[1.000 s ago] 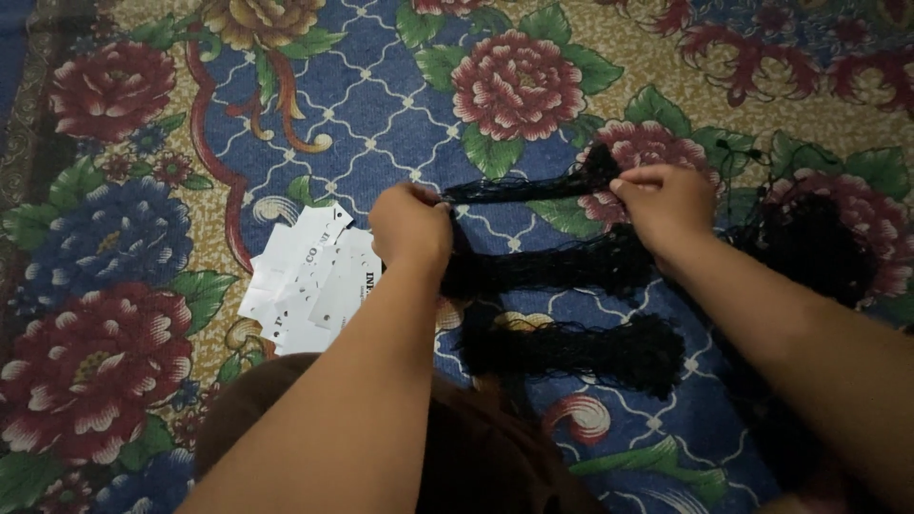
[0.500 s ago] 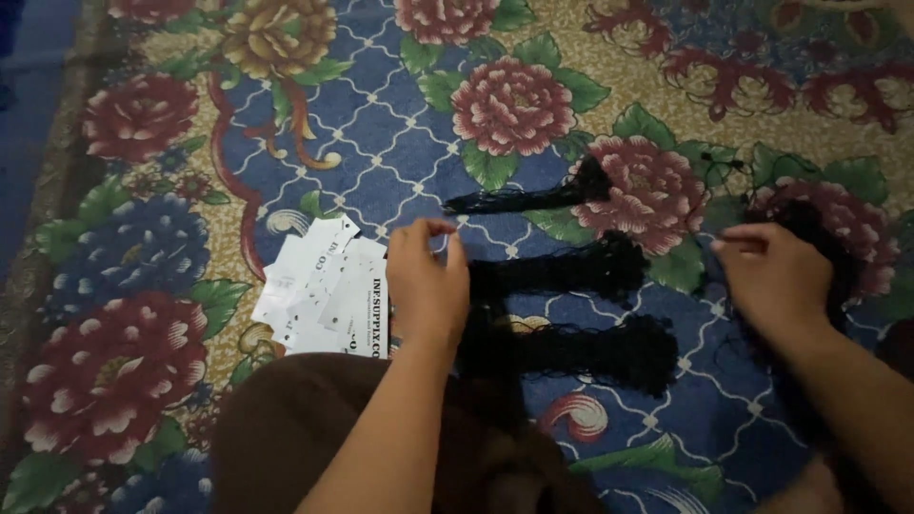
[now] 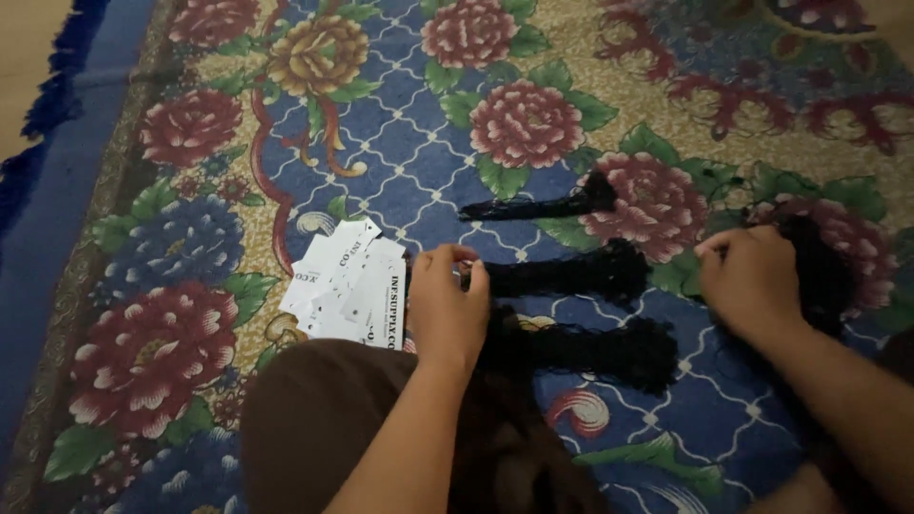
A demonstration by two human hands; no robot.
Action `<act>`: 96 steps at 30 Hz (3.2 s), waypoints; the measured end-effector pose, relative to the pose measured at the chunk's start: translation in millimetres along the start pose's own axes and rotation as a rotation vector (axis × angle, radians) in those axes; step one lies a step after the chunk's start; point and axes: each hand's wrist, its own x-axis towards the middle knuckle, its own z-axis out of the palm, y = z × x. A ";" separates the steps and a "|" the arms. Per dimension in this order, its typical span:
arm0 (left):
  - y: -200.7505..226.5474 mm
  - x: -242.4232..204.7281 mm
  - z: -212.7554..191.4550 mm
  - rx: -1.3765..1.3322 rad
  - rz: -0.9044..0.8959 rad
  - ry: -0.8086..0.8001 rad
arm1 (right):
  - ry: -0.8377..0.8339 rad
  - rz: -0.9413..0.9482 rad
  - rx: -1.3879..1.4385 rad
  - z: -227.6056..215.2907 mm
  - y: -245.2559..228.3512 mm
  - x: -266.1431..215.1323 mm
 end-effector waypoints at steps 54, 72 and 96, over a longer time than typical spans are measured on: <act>6.1 -40.0 2.2 -0.035 -0.091 -0.410 | -0.330 0.857 1.407 -70.3 -51.9 -47.3; 77.2 -49.5 -8.1 -0.073 -0.074 -0.658 | -0.402 0.521 1.042 -85.0 -118.7 -59.6; 7.0 9.0 -16.2 0.191 -0.036 -0.396 | -0.359 0.697 0.802 -101.6 -94.8 -15.9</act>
